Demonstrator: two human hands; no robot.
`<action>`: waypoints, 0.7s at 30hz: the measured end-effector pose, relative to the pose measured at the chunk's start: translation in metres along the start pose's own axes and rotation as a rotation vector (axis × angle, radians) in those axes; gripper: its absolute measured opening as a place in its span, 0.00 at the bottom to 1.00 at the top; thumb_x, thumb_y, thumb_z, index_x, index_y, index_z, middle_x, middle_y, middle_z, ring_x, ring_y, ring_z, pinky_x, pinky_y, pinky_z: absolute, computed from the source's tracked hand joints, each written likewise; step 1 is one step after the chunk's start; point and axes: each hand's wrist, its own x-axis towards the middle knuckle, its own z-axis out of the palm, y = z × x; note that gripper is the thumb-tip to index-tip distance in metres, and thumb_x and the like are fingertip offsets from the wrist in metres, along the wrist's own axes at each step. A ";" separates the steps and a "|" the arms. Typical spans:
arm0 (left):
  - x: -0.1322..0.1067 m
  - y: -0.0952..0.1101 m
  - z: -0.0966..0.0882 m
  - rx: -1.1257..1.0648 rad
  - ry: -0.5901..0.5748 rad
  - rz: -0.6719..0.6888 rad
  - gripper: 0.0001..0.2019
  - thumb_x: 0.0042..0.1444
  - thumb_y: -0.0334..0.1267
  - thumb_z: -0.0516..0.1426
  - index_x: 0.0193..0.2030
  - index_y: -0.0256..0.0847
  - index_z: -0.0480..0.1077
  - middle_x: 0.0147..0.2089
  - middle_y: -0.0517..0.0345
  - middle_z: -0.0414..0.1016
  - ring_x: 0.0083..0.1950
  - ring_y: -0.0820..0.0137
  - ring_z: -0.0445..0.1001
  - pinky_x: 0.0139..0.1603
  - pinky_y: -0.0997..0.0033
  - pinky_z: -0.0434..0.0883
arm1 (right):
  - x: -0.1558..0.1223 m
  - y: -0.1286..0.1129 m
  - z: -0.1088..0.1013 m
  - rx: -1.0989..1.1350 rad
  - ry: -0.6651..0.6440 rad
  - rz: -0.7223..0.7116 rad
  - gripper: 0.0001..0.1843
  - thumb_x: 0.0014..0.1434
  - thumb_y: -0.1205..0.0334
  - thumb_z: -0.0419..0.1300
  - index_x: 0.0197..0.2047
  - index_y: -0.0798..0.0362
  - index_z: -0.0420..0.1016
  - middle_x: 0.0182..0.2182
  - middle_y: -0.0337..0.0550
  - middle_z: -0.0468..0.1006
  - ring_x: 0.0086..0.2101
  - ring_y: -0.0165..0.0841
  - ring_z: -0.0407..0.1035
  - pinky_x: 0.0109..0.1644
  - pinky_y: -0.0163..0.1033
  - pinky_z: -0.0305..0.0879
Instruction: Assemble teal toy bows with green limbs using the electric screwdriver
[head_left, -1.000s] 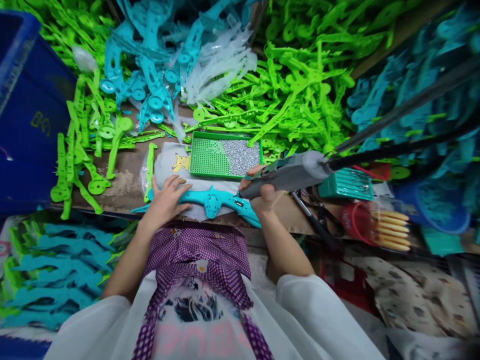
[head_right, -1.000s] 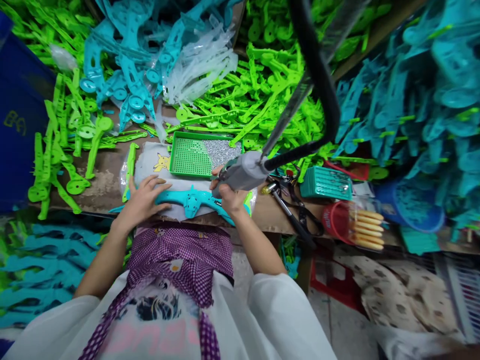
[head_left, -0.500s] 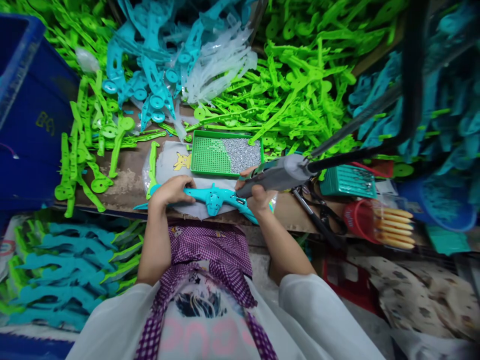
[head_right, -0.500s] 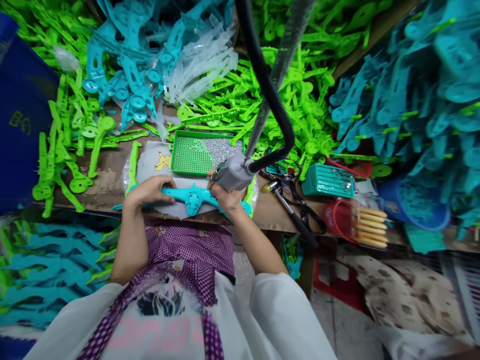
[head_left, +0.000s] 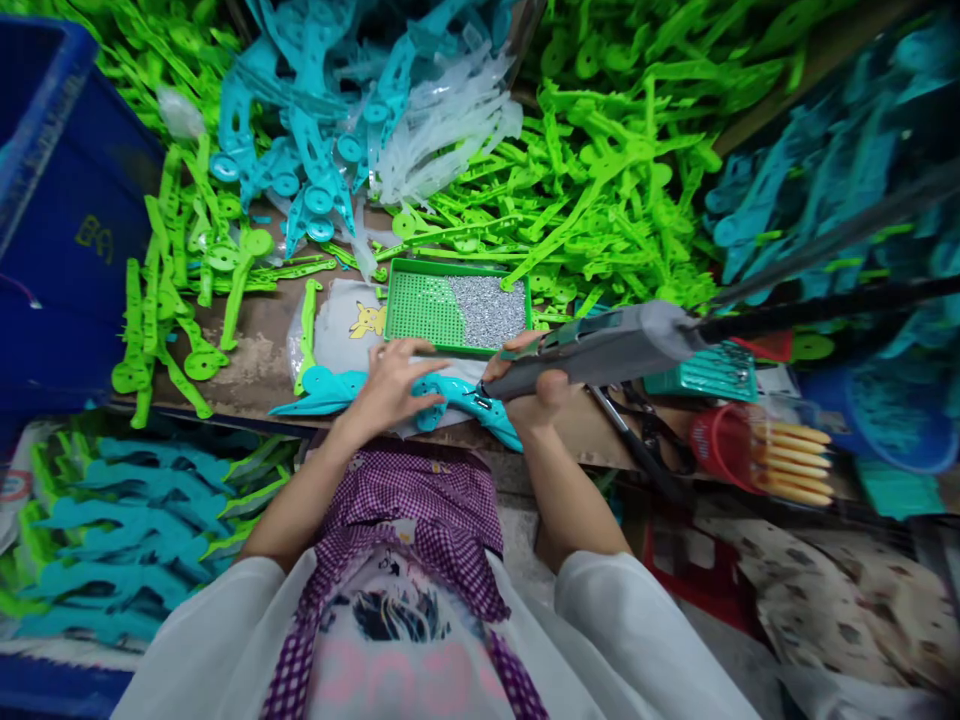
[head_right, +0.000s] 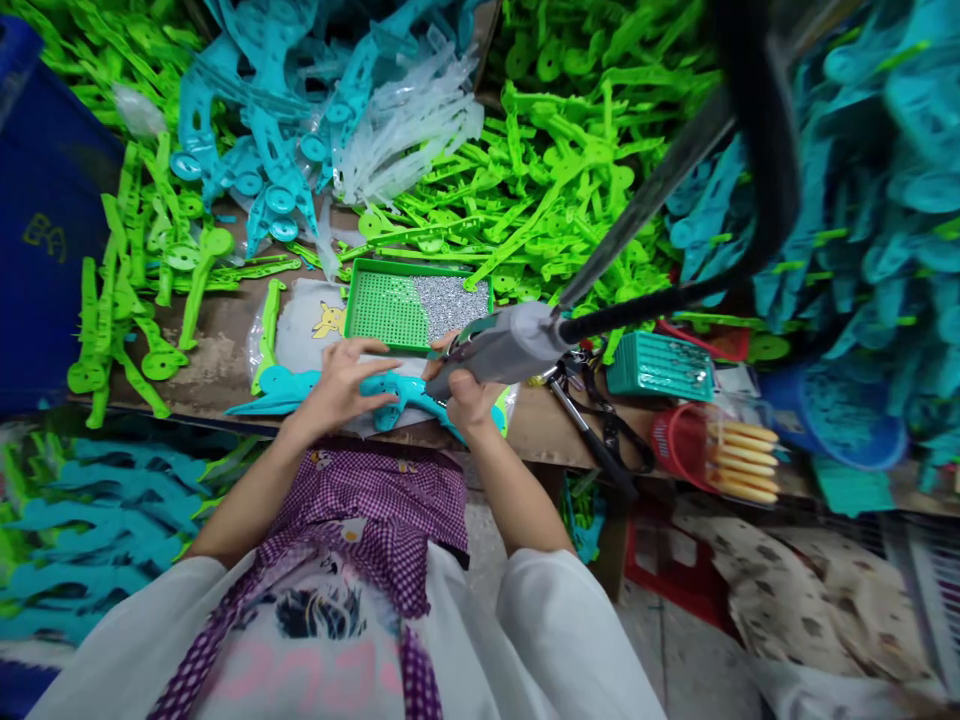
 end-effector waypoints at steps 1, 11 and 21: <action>0.003 0.010 0.008 -0.001 -0.006 0.034 0.19 0.53 0.46 0.64 0.52 0.51 0.73 0.59 0.52 0.69 0.60 0.56 0.63 0.59 0.48 0.53 | 0.000 -0.002 0.002 0.015 0.003 -0.004 0.30 0.40 0.29 0.60 0.30 0.48 0.68 0.14 0.32 0.63 0.14 0.28 0.60 0.16 0.35 0.58; 0.014 0.024 0.042 -0.079 -0.020 -0.033 0.07 0.56 0.46 0.62 0.32 0.49 0.79 0.57 0.57 0.73 0.59 0.56 0.64 0.57 0.47 0.49 | -0.002 -0.005 0.003 -0.045 -0.077 0.079 0.36 0.37 0.24 0.57 0.34 0.48 0.72 0.15 0.31 0.59 0.15 0.29 0.59 0.19 0.37 0.61; 0.015 0.019 0.040 -0.117 -0.098 0.040 0.07 0.58 0.45 0.60 0.35 0.50 0.79 0.56 0.59 0.74 0.57 0.60 0.67 0.57 0.51 0.51 | 0.000 -0.007 0.008 -0.027 -0.056 0.063 0.33 0.37 0.26 0.59 0.30 0.49 0.69 0.14 0.32 0.62 0.15 0.29 0.62 0.19 0.37 0.62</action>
